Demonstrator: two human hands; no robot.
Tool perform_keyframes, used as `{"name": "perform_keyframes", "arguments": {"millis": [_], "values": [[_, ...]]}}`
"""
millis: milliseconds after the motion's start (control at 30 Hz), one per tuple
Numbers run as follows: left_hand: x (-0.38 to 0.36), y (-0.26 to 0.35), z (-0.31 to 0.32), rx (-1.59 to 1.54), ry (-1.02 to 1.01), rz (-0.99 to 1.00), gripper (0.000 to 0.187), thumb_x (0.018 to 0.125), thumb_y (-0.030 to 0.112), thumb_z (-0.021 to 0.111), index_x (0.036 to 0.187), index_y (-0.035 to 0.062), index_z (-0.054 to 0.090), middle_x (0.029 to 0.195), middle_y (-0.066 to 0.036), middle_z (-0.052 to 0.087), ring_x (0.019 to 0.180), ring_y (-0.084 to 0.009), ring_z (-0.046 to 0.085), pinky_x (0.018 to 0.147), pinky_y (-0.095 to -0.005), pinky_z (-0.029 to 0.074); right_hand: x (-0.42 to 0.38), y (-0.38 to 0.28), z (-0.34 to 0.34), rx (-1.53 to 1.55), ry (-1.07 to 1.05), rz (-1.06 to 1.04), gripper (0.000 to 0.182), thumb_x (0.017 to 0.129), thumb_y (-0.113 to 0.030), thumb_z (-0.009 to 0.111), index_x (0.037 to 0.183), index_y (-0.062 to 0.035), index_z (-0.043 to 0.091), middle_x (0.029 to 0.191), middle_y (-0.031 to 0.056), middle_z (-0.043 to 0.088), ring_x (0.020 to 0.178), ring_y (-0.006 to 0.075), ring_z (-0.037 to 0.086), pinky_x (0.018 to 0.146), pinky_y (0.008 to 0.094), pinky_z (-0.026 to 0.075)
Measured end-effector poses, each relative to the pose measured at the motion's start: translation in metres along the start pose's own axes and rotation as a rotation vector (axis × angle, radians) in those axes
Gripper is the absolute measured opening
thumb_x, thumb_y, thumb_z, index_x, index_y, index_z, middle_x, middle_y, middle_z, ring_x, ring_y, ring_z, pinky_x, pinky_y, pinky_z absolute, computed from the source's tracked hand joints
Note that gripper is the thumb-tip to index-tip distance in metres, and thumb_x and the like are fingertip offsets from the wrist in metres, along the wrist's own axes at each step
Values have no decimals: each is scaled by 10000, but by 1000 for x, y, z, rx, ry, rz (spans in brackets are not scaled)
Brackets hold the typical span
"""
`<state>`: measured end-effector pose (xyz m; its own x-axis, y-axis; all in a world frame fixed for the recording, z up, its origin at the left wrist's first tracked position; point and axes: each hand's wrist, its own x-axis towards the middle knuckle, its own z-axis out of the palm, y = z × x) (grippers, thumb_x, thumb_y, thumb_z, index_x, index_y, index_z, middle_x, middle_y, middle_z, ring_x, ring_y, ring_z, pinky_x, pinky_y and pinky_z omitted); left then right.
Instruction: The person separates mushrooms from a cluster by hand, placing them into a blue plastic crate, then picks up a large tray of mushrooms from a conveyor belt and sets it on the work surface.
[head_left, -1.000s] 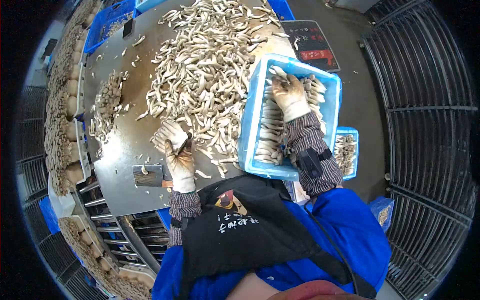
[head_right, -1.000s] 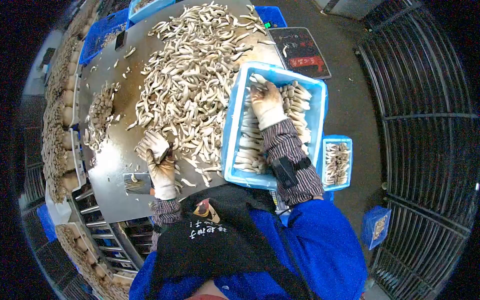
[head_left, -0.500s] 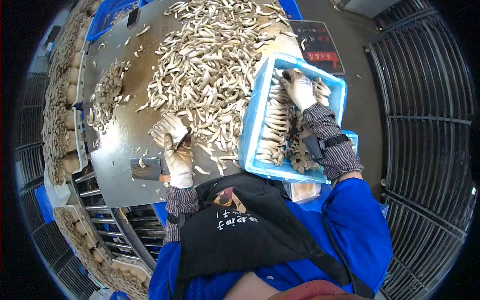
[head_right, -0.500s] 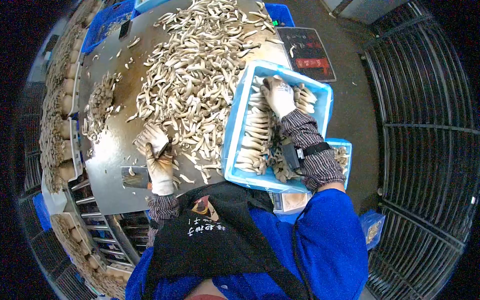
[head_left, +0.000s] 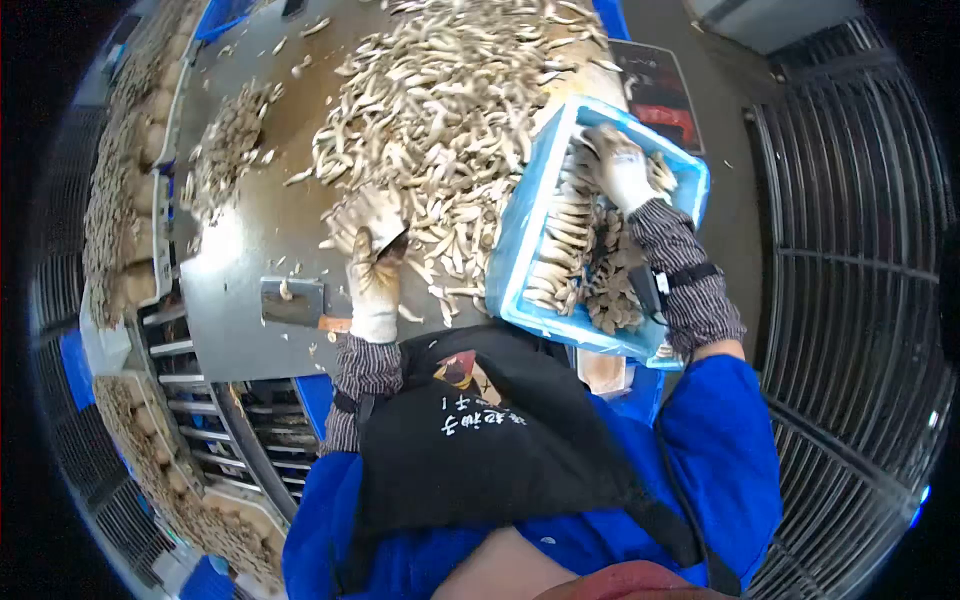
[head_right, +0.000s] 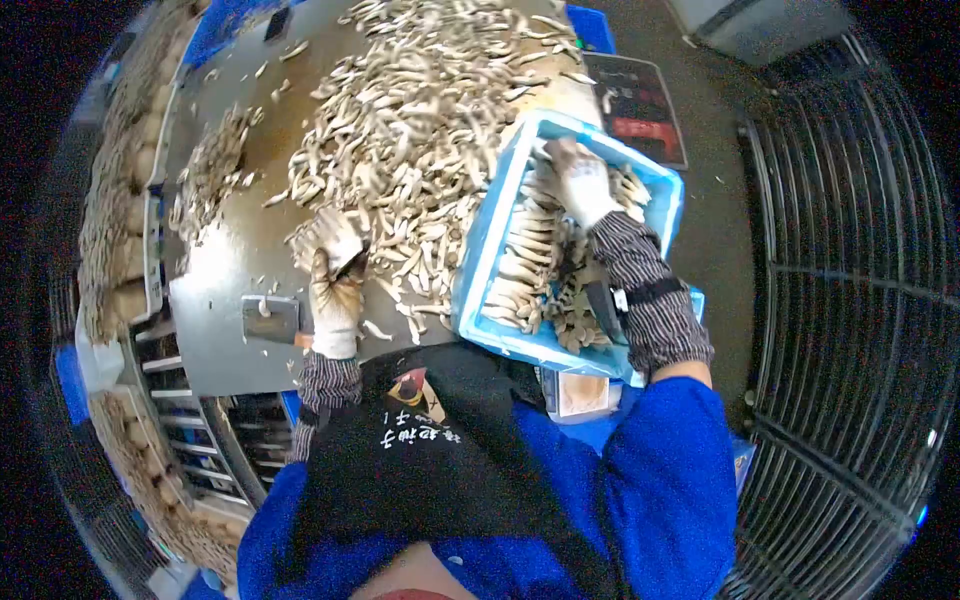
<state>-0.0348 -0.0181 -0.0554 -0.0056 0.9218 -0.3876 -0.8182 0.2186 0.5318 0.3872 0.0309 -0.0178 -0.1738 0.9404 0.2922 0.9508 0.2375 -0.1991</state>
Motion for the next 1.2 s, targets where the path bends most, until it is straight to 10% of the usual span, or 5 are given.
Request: {"name": "perform_keyframes", "arguments": {"millis": [300, 633, 767, 833, 1200], "values": [[-13, -8, -3, -45, -410, 0, 749, 802, 136, 751, 1456, 240, 399, 1482, 36, 434, 1360, -213, 426, 1044, -642, 406, -15, -42, 3, 92, -20, 203, 360, 944, -245, 582, 1248, -52, 582, 1071, 206, 680, 973, 346, 672, 862, 446, 520], [-32, 14, 27, 265, -439, -75, 1027, 674, 59, 774, 1532, 274, 253, 1569, 33, 301, 1435, -221, 309, 1176, -440, 282, 16, -248, -33, 1135, -212, 126, 530, 843, -126, 733, 1313, -10, 516, 1206, 150, 598, 1124, 219, 577, 963, 355, 470], [-32, 18, 25, 135, -484, 93, 1038, 674, 173, 831, 1530, 279, 253, 1565, 7, 303, 1433, -229, 309, 1182, -448, 268, 29, -261, -41, 1234, -17, 260, 744, 892, -506, 657, 1359, 32, 440, 1197, 112, 571, 968, 154, 572, 798, 306, 497], [-32, 19, 23, -307, -530, -54, 1049, 673, -127, 683, 1535, 277, 242, 1555, 15, 321, 1416, -219, 344, 1134, -387, 359, 35, -249, -30, 1567, -453, 254, 730, 882, -513, 662, 1351, 15, 472, 1163, 87, 601, 990, 153, 576, 836, 305, 488], [-36, 31, 42, 548, -378, 226, 846, 752, 110, 775, 1473, 106, 332, 1371, -80, 496, 1227, -214, 524, 963, -360, 497, 26, -259, -26, 1528, -240, 212, 520, 839, -33, 683, 1299, 17, 446, 1198, 102, 576, 1121, 187, 553, 977, 319, 459]]}}
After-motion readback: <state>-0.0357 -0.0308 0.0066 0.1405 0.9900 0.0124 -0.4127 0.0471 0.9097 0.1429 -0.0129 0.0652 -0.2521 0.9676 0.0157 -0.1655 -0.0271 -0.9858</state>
